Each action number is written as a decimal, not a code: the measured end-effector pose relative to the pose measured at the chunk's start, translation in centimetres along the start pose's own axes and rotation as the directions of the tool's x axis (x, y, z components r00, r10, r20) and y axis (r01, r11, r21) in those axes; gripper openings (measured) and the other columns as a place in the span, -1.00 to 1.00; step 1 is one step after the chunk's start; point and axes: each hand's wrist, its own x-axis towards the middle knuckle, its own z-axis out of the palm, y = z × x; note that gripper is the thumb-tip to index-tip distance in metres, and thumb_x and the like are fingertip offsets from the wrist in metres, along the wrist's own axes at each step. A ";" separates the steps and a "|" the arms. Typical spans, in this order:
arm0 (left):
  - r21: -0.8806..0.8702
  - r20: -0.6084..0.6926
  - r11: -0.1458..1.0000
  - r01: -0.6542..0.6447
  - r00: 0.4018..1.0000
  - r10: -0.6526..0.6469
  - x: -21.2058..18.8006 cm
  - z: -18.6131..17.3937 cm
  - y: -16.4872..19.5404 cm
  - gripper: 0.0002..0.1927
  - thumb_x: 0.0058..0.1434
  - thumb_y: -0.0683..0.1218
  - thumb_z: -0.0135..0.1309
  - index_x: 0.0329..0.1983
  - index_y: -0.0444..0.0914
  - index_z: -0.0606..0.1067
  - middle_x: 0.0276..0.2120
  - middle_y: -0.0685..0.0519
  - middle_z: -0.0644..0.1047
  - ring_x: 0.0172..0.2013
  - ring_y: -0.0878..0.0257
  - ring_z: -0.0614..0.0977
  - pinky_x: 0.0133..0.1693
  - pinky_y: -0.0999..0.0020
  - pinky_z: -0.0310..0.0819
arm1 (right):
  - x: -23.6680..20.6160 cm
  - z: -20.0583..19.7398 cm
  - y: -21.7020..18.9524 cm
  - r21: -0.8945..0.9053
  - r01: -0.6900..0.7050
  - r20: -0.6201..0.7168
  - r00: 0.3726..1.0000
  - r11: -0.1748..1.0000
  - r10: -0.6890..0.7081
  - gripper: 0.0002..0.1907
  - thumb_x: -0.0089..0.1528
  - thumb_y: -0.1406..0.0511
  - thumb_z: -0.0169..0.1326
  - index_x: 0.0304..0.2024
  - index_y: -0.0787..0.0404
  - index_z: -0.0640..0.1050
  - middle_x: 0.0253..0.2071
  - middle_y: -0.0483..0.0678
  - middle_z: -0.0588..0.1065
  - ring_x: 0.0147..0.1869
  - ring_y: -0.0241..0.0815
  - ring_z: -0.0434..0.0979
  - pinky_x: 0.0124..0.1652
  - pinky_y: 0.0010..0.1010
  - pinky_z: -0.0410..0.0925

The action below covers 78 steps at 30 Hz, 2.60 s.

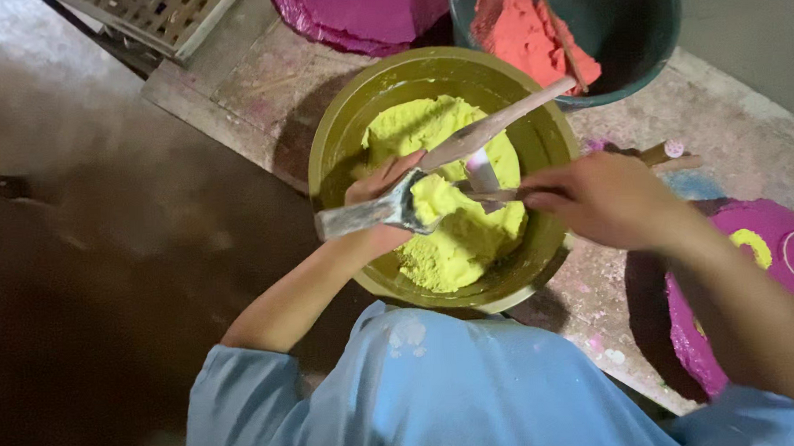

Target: The person fills a handheld wooden mold with colored powder from a bowl, presses it with a plunger, and ejects formed powder rings onto round pink boards. They alternate between yellow and pink powder bowls and place the finished rings in rows alongside previously formed rings.

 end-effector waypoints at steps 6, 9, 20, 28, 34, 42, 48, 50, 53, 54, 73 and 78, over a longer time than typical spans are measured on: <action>-0.056 0.456 0.931 0.361 0.839 -0.298 -0.8 1.6 0.4 -0.33 0.21 0.16 0.17 0.35 -0.13 0.34 -0.03 -0.03 0.57 -0.05 0.16 0.60 0.07 0.20 0.52 | 1.3 1.5 -9.5 -0.576 0.201 -0.052 0.958 0.792 -0.281 -0.64 0.19 0.28 0.01 0.06 0.08 0.53 -0.38 -0.05 0.53 -0.27 -0.07 0.63 -0.33 -0.24 0.47; -0.145 0.445 0.916 0.375 0.851 -0.278 -1.8 2.1 -1.4 -0.52 0.32 0.11 0.10 0.26 -0.14 0.44 0.05 -0.03 0.57 -0.02 0.16 0.63 0.05 0.20 0.54 | -0.3 -0.5 -8.6 -0.464 0.227 -0.051 0.958 0.856 -0.281 -0.67 0.17 0.34 0.02 -0.01 0.02 0.56 -0.35 -0.07 0.55 -0.29 -0.11 0.62 -0.41 -0.26 0.46; -0.076 0.029 0.993 0.086 0.996 -0.084 -0.3 -0.3 -2.2 -0.34 0.19 0.00 0.32 0.32 -0.19 0.38 0.11 -0.02 0.55 0.04 0.13 0.64 0.09 0.25 0.52 | -0.6 -2.5 -6.6 -0.488 0.058 0.054 0.998 0.871 -0.037 -0.49 0.18 0.26 0.05 0.21 -0.15 0.49 -0.27 -0.10 0.52 -0.31 -0.03 0.62 -0.40 -0.18 0.45; -0.058 0.085 0.960 0.275 0.959 -0.270 0.4 0.5 -4.4 -0.48 0.24 0.03 0.29 0.26 -0.05 0.46 0.12 0.03 0.60 0.04 0.17 0.67 0.05 0.20 0.63 | -0.7 -0.9 -6.7 -0.423 0.114 -0.170 0.964 0.899 -0.203 -0.67 0.09 0.33 0.09 -0.06 0.14 0.55 -0.39 -0.01 0.52 -0.35 0.00 0.61 -0.42 -0.19 0.44; -0.017 -0.231 0.947 0.322 0.920 -0.317 2.1 -0.8 -3.8 -0.22 0.13 0.11 0.36 0.34 -0.11 0.26 0.40 -0.21 0.22 0.29 -0.19 0.41 0.23 -0.10 0.35 | 2.3 4.7 -3.4 0.040 0.125 -0.584 0.808 0.991 -0.078 -0.52 0.26 0.34 0.12 0.27 0.10 0.52 -0.25 0.08 0.63 -0.36 0.05 0.62 -0.35 -0.20 0.43; -0.038 -0.291 0.912 0.409 0.868 -0.402 5.9 0.1 -5.3 0.17 0.13 0.05 0.33 0.55 -0.35 -0.20 0.42 -0.23 0.17 0.18 -0.18 0.44 0.09 0.02 0.46 | 3.7 12.2 -3.3 0.540 0.370 -0.539 0.842 0.756 -0.026 -0.56 0.38 0.40 0.02 0.34 0.21 0.41 -0.05 0.22 0.58 -0.32 -0.23 0.62 -0.22 -0.41 0.45; -0.435 0.022 0.722 0.537 0.809 -0.588 3.8 0.0 -9.7 -0.75 0.35 -0.13 0.12 0.08 -0.21 0.59 -0.10 -0.05 0.66 -0.19 0.27 0.66 -0.22 0.38 0.59 | 2.3 11.7 -2.8 0.614 -0.045 0.039 0.999 0.788 0.027 -0.43 0.31 0.40 -0.02 0.40 0.06 0.37 -0.05 0.20 0.58 -0.11 -0.09 0.59 0.01 -0.39 0.43; -0.672 0.368 0.271 0.690 0.628 -0.686 2.2 1.1 -8.5 -0.76 0.23 -0.14 0.08 -0.03 -0.17 0.58 -0.15 0.05 0.56 -0.22 0.32 0.57 -0.23 0.39 0.47 | 2.9 10.6 -1.7 0.578 0.203 -0.235 0.969 0.790 -0.077 -0.40 0.34 0.37 -0.01 0.44 0.22 0.26 0.29 0.28 0.33 0.30 0.06 0.32 0.23 -0.21 0.22; -0.885 0.461 -0.175 0.431 0.863 -0.209 -0.4 4.6 -3.4 -0.74 0.21 -0.23 0.12 -0.03 -0.35 0.51 -0.19 -0.02 0.53 -0.19 0.18 0.59 -0.08 0.21 0.56 | 4.3 9.1 -0.2 0.180 0.436 -0.743 0.648 0.882 -0.168 -0.59 0.40 0.27 -0.10 0.30 -0.15 0.37 0.56 0.45 -0.15 0.59 0.36 -0.12 0.40 0.02 0.08; -0.800 0.509 -0.364 0.477 0.861 0.009 -1.2 5.7 -1.5 -0.78 0.27 -0.28 0.13 -0.02 -0.40 0.47 -0.19 -0.04 0.50 -0.19 0.16 0.56 -0.05 0.20 0.50 | 4.6 8.9 0.0 0.554 0.728 -0.782 0.621 0.404 -0.045 -0.46 0.38 0.09 -0.04 0.40 -0.16 0.18 0.53 0.28 0.00 0.54 0.21 0.11 0.37 -0.02 0.23; -0.814 0.552 -0.144 0.563 0.826 0.111 -1.4 -4.5 10.6 -0.56 0.24 -0.11 0.08 0.18 -0.17 0.33 0.10 0.02 0.49 0.14 0.23 0.53 0.21 0.20 0.40 | -4.3 6.3 -2.0 -0.197 0.736 -0.734 0.327 0.648 -0.595 -0.56 0.26 0.29 0.06 0.21 0.04 0.46 0.10 0.23 0.55 0.06 0.19 0.65 -0.01 -0.12 0.55; -0.936 0.344 0.148 0.320 0.921 0.181 3.2 0.7 12.5 -0.70 0.30 -0.13 0.05 0.09 -0.18 0.35 0.03 -0.04 0.53 0.05 0.14 0.57 0.12 0.16 0.45 | -8.4 7.3 -0.2 -0.205 0.372 -0.882 0.330 0.905 -0.336 -0.16 0.19 -0.15 0.22 0.36 0.11 0.35 0.34 0.15 0.26 0.40 0.19 0.28 0.37 0.06 0.18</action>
